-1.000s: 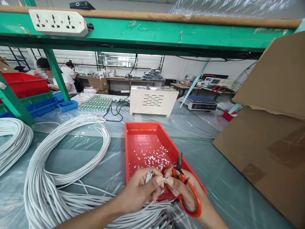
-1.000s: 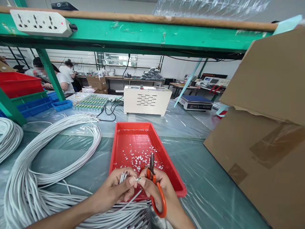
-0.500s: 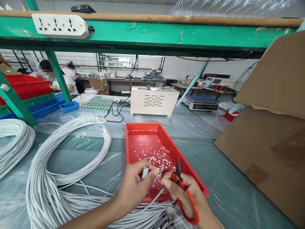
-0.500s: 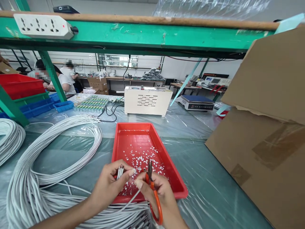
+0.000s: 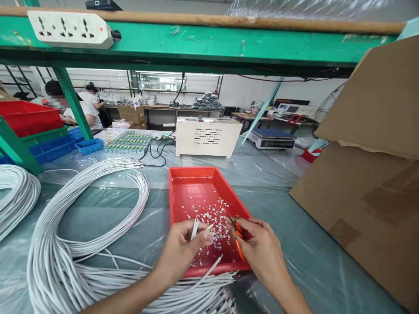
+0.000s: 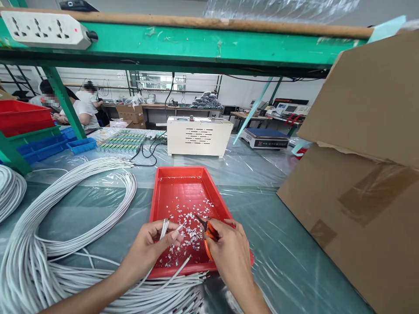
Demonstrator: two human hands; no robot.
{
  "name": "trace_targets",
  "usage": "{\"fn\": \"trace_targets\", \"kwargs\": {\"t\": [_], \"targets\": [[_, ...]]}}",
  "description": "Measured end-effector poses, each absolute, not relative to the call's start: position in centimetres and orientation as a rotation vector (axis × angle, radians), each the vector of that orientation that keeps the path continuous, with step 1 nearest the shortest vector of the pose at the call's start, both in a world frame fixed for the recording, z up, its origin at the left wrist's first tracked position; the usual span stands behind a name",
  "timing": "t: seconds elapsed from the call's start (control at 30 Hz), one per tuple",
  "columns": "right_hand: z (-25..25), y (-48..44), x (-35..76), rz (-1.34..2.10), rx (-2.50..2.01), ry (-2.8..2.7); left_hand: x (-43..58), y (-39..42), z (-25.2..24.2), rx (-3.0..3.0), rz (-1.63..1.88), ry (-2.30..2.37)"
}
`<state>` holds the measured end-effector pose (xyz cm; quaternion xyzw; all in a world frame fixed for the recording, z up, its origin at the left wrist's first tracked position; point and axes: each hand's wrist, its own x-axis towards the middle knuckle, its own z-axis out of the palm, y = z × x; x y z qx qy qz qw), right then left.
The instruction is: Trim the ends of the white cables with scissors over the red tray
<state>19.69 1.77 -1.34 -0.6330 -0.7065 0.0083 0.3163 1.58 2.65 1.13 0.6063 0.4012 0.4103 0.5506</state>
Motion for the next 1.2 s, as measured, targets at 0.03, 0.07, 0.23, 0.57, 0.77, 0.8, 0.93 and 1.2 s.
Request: {"fn": "trace_targets", "kwargs": {"t": [0.03, 0.07, 0.23, 0.57, 0.77, 0.8, 0.93, 1.2], "targets": [[-1.3, 1.7, 19.8, 0.015, -1.666, -1.861, 1.5, 2.5, 1.2, 1.501, 1.008, 0.986], [-1.2, 1.7, 19.9, 0.008, -1.67, -1.859, 1.4, 2.4, 1.2, 1.568, 1.042, 1.021], [-1.2, 1.5, 19.7, 0.124, -1.645, -1.776, 0.6, 2.2, 1.4, 1.569, 1.032, 1.106], [-0.5, 0.0, 17.7, 0.449, -1.166, -1.635, -1.0, 2.0, 1.5, 1.408, 0.82, 0.919], [-1.2, 0.1, 16.4, 0.431, -1.11, -1.819, -1.3, 1.6, 1.2, 1.451, 0.859, 0.937], [-1.3, 0.2, 16.2, 0.444, -1.119, -1.824, -1.2, 1.4, 1.2, 1.472, 0.88, 0.955], [-1.2, 0.4, 15.6, 0.48, -1.118, -1.849, -0.6, 0.9, 1.2, 1.534, 0.922, 0.979], [-0.7, 0.0, 15.7, 0.463, -1.13, -1.897, -1.1, 0.8, 0.8, 1.492, 0.864, 0.956]]}}
